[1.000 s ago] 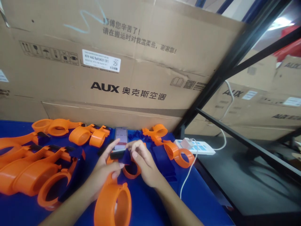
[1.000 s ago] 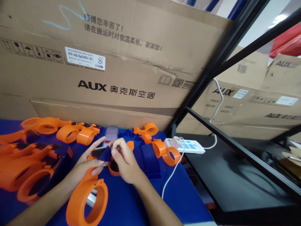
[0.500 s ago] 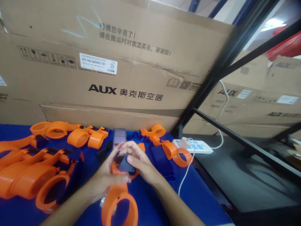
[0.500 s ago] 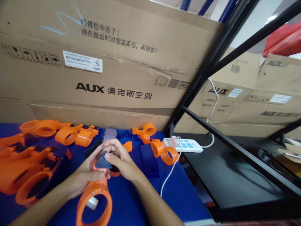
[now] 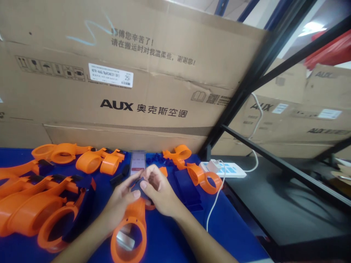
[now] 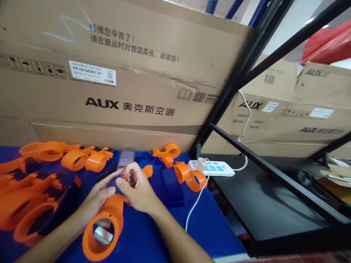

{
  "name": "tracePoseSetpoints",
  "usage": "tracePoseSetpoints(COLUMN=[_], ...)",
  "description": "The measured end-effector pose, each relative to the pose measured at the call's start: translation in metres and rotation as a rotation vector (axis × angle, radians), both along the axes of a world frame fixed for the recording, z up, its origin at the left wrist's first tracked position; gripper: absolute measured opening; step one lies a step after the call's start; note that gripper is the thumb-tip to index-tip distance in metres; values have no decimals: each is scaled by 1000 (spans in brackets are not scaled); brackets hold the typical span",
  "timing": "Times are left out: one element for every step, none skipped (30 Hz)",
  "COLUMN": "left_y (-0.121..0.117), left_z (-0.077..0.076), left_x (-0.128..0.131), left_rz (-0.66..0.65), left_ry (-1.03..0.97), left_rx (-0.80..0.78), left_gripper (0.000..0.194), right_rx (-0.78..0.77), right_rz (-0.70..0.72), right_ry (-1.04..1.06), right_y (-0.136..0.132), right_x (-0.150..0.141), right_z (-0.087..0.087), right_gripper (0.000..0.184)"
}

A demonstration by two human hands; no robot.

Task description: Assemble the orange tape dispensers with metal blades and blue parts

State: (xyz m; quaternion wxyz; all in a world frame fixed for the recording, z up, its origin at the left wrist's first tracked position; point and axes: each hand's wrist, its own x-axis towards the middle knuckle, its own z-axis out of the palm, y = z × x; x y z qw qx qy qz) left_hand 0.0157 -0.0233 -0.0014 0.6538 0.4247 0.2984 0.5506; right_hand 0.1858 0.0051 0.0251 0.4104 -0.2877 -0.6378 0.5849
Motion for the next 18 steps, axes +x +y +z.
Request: tracePoseSetpoints(left_y=[0, 0, -1, -2, -3, -4, -5, -5, -5, -4, -2, -1, 1, 2, 3, 3, 3, 2], left_z=[0, 0, 1, 2, 3, 3, 4, 5, 6, 7, 8, 10, 12, 14, 16, 17, 17, 17], left_x=[0, 0, 0, 1, 1, 2, 2, 2, 1, -1, -3, -5, -8, -11, -13, -15, -17, -18], left_rz=[-1, 2, 13, 31, 53, 71, 82, 86, 82, 68, 53, 40, 32, 30, 30, 30, 31, 25], left_ry=[0, -2, 0, 5, 13, 26, 40, 48, 40, 10, -40, -105, -175, -235, -282, -315, -339, -359], left_rx=[3, 5, 5, 6, 3, -7, -31, -70, -124, -188, -251, -301, -334, -354, -362, -358, -346, -328], left_gripper=[58, 57, 57, 55, 53, 51, 51, 53, 57, 62, 66, 69, 70, 69, 68, 67, 66, 65], right_rx=[11, 24, 37, 48, 56, 63, 76, 95, 120, 147, 168, 173, 159, 131, 94, 52, 13, -15], right_rz=[-6, -18, -34, -52, -66, -77, -91, -113, -151, -205, -264, -316, -342, -338, -315, -268, -210, -146], right_ry=[-4, -12, -23, -36, -50, -61, -65, -62, -54, -40, -27, -15, -3, 0, -8, -31, -72, -128], right_y=[-1, -2, -4, -6, -7, -8, -8, -7, -5, -2, 2, 6, 10, 13, 14, 15, 14, 13], right_x=[-1, -1, -2, -3, -4, -4, -4, -3, -1, 2, 5, 8, 12, 15, 17, 19, 20, 20], right_z=[0, 1, 2, 3, 5, 7, 9, 12, 13, 15, 16, 17, 17, 17, 17, 16, 16, 15], right_gripper=[38, 38, 37, 36, 34, 34, 34, 35, 37, 38, 39, 39, 40, 41, 43, 44, 46, 46])
